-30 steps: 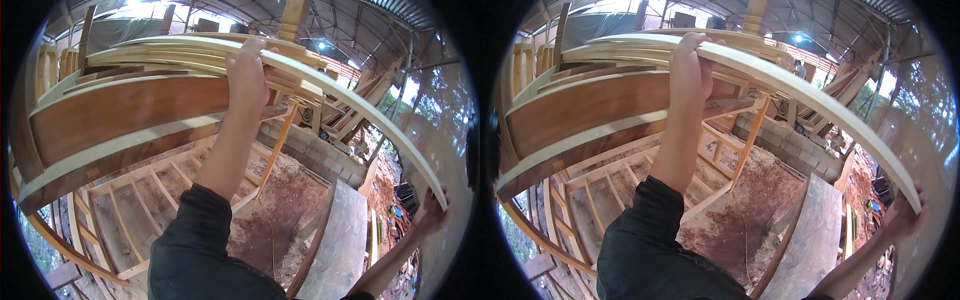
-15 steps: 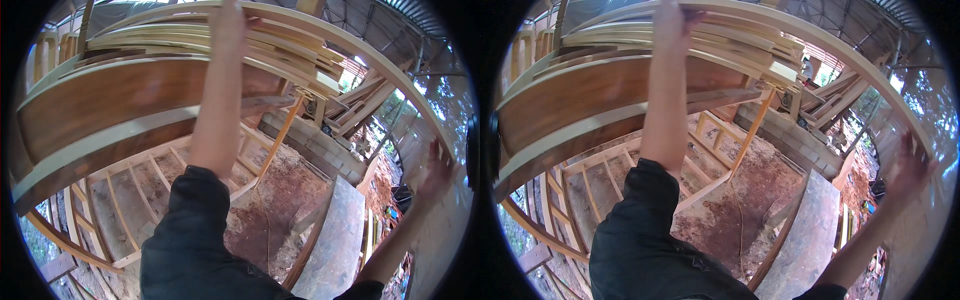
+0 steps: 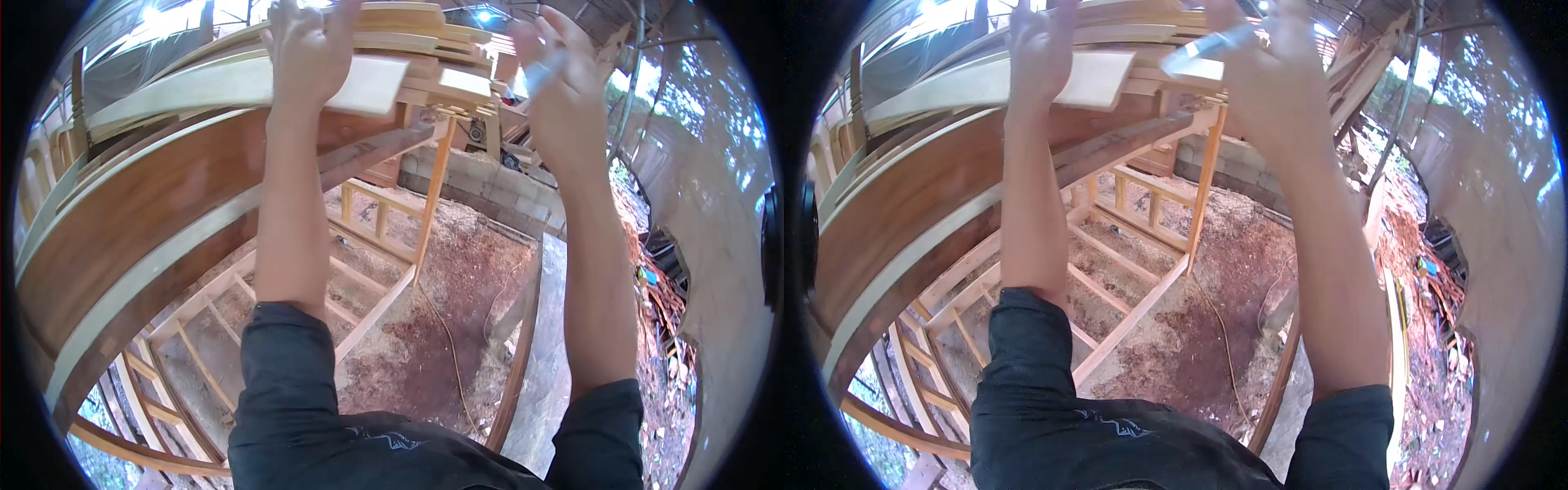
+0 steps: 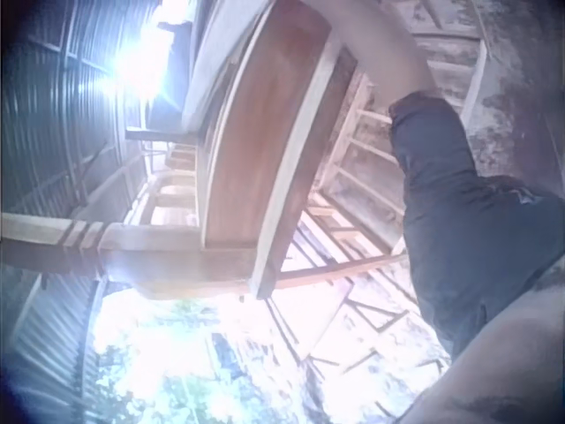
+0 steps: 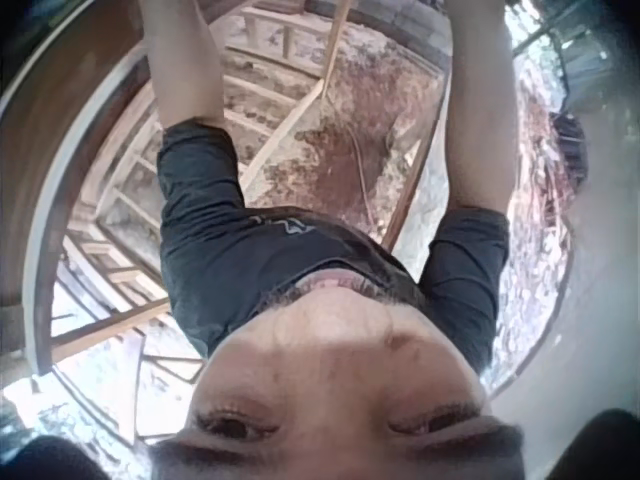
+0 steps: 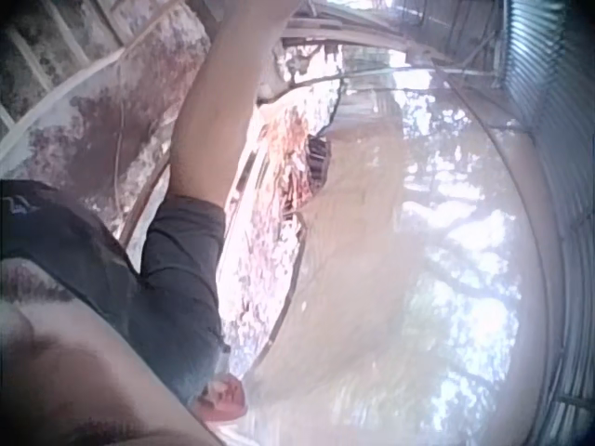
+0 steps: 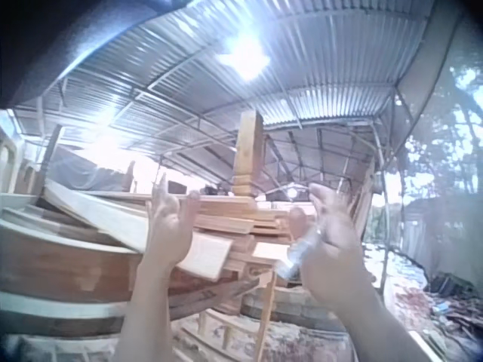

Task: The person measures a wooden plank using a tape measure and marks it with a pencil, then cuts the plank using a miter saw.

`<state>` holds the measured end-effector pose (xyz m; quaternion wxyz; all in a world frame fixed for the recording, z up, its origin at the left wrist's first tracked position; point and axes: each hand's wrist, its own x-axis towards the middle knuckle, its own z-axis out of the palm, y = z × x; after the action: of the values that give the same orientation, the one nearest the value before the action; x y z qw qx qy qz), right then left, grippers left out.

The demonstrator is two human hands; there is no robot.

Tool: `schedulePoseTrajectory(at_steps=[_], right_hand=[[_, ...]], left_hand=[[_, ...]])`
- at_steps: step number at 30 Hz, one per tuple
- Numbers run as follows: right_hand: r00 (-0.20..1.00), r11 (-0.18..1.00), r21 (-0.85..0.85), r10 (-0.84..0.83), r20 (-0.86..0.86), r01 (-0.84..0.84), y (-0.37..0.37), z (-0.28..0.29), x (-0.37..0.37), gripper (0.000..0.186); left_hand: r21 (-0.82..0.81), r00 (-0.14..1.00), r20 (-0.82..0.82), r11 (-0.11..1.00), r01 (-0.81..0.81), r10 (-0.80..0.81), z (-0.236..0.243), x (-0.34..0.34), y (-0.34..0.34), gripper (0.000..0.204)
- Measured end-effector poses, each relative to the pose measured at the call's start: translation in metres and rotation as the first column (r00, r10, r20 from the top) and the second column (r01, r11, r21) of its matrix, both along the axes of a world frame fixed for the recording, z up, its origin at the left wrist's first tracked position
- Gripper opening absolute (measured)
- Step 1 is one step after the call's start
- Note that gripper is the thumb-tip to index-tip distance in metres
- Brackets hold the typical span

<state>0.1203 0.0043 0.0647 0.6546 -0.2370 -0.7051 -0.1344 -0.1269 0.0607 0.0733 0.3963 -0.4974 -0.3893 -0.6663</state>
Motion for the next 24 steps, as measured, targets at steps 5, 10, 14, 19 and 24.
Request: schedulePoseTrajectory(at_steps=[5,10,14,19,24], right_hand=[[0.886,0.929,-0.096,0.304,-0.35,-0.357,-0.002,-0.122,0.046,0.027],[0.96,0.716,-0.682,-0.064,-0.274,-0.147,-0.01,-0.303,0.09,0.022],[0.999,0.27,-0.962,0.009,-0.044,-0.045,-0.031,-0.455,0.107,0.031],[0.997,-0.119,-0.99,0.008,-0.071,-0.07,-0.085,-0.546,0.133,0.035],[0.981,-0.131,-0.986,-0.177,-0.082,-0.106,-0.149,-0.581,0.174,0.032]], left_hand=[[0.438,0.968,-0.226,0.899,-0.001,0.111,-0.028,-0.011,0.013,0.033],[0.388,0.914,-0.334,0.917,-0.089,0.229,-0.091,0.036,0.023,0.035],[0.234,0.796,-0.168,0.808,-0.541,0.582,-0.064,0.028,0.027,0.045],[0.28,0.966,-0.232,0.959,-0.044,0.113,-0.137,0.085,0.05,0.05],[-0.631,0.706,-0.304,0.69,0.354,-0.64,-0.329,0.18,0.061,0.055]])
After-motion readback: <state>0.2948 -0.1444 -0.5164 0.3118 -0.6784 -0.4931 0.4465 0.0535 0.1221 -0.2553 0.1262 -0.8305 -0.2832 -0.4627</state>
